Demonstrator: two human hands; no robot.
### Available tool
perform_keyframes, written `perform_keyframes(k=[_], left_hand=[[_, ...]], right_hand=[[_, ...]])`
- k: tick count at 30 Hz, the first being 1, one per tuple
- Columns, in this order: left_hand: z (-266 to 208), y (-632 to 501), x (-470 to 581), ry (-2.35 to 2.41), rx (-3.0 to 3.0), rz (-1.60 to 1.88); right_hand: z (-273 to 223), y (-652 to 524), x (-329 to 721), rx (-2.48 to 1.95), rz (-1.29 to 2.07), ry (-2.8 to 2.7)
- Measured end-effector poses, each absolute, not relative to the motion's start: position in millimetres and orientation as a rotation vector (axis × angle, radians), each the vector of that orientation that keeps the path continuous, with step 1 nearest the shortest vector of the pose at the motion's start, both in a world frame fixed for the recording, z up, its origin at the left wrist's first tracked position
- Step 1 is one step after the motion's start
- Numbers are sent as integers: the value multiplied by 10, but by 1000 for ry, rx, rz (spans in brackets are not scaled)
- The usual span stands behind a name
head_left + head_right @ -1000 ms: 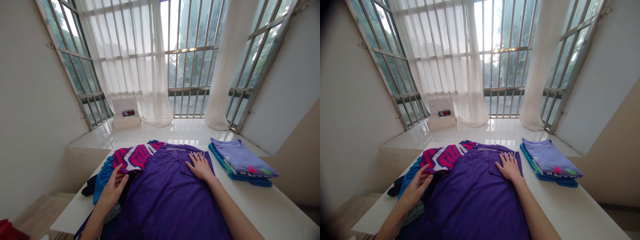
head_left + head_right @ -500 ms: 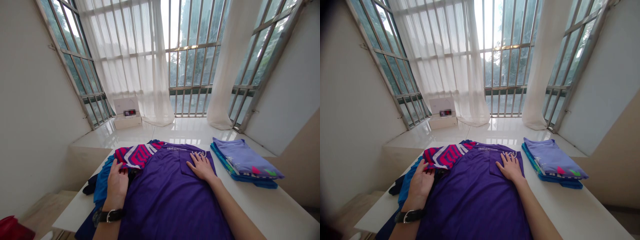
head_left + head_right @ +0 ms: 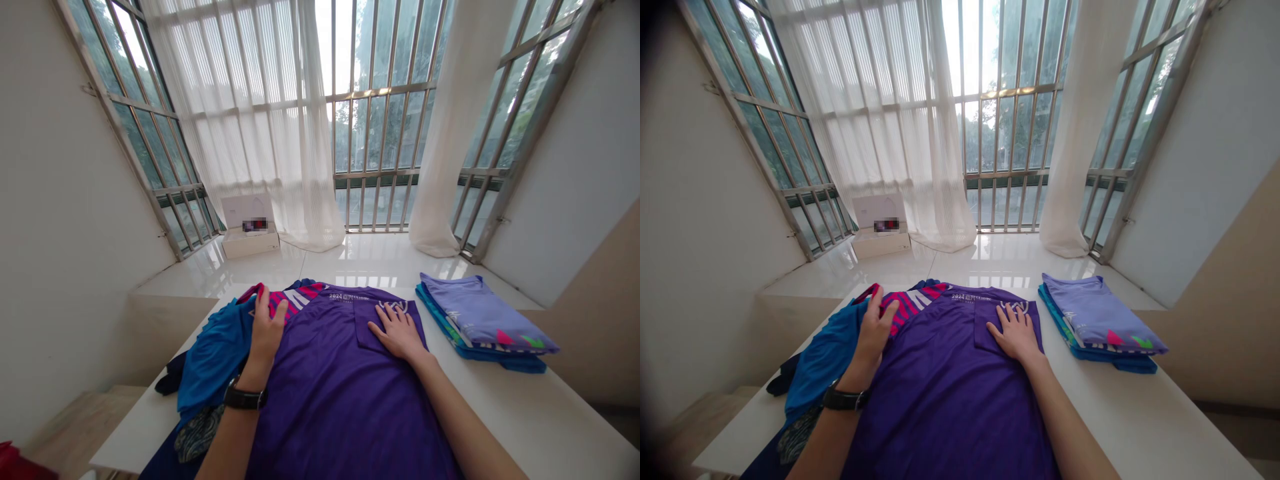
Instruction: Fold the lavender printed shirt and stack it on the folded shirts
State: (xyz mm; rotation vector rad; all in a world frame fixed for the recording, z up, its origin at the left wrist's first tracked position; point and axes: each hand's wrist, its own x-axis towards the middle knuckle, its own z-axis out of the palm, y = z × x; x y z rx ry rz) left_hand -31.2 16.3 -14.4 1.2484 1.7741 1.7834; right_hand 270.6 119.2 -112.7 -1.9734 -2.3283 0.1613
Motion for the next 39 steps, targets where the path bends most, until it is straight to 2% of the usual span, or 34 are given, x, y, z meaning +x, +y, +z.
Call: perform_keyframes(k=[3,6,8,10,16,20,26,39], left_hand=[[-205,315,-32,1862,1771,1330],[-355,368,205,1718,2186,748],[-469,358,284,1575,2326,398],[-548,351,298,1496,2381,228],[-424,708,170,1386,2525,408],[-320,1236,126,1505,2575,281],[-438,1702,207,1576,2564,121],[-508,1871,142,1549,2505,126]], right_hand=[[-1120,1185,2702,-1973,171,-2327],[-1115,1177,2699,-1968,168,-2325],[-1114,1173,2700,-1967,164,-2327],[-1114,1170,2701,-1967,166,-2327],[-1102,1166,2702,-1962,198,-2306],[-1077,1156,2693,-1971,212,-2302],[-1038,1126,2686,-1976,225,-2302],[-1038,1133,2694,-1976,238,-2301]])
